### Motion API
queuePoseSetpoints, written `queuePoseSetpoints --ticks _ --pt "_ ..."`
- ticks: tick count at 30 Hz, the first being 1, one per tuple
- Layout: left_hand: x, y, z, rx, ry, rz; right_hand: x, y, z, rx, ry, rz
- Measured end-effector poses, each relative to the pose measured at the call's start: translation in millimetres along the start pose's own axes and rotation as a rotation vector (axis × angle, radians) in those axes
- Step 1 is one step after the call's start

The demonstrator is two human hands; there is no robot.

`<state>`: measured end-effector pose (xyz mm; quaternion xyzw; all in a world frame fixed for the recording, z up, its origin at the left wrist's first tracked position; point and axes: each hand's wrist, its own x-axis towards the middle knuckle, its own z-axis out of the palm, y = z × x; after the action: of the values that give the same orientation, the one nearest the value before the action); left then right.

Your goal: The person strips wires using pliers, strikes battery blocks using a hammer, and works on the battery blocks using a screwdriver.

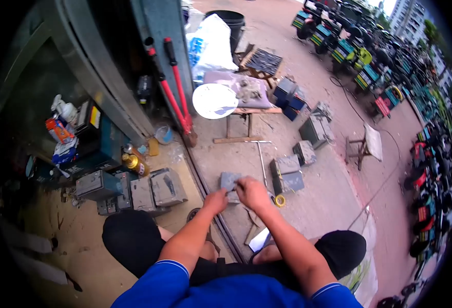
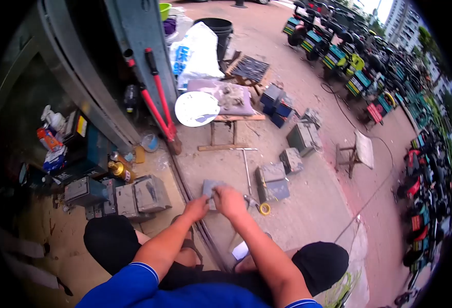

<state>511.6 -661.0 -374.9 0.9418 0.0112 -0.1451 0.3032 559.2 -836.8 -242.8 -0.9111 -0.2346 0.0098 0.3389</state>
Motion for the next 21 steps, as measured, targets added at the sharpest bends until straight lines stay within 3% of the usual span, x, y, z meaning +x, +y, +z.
queuePoseSetpoints --ticks 1,2,3,5,6,8,11,14,16,20,21 --pt "10 -6 11 -0.170 0.127 -0.002 8 13 -7 0.002 0.079 0.038" --pt "19 -10 15 -0.338 0.258 -0.007 16 10 -31 0.174 0.088 0.242" --pt "26 -11 7 -0.335 0.242 0.006 23 23 -46 0.330 0.147 0.434" --pt "44 -5 -14 -1.559 -0.002 -0.393 29 37 -84 0.824 0.180 0.656" --pt "50 6 -26 -1.546 -0.021 -0.387 28 42 -94 1.039 0.197 0.734" --pt "57 31 -49 -2.048 -0.028 -0.271 19 55 -93 1.205 0.031 0.637" --pt "67 63 -69 -2.155 -0.030 -0.217 5 56 -59 1.385 -0.130 0.607" --pt "67 94 -79 -2.212 -0.020 -0.194 -8 62 -6 1.636 0.130 0.938" --pt "70 98 -70 -2.225 -0.020 -0.202 -11 58 2 1.770 0.176 0.979" --pt "76 95 -35 -2.143 -0.036 -0.270 -6 64 5 1.765 0.242 0.901" --pt "75 94 -28 -2.081 0.012 -0.298 -5 69 9 1.562 0.271 0.882"
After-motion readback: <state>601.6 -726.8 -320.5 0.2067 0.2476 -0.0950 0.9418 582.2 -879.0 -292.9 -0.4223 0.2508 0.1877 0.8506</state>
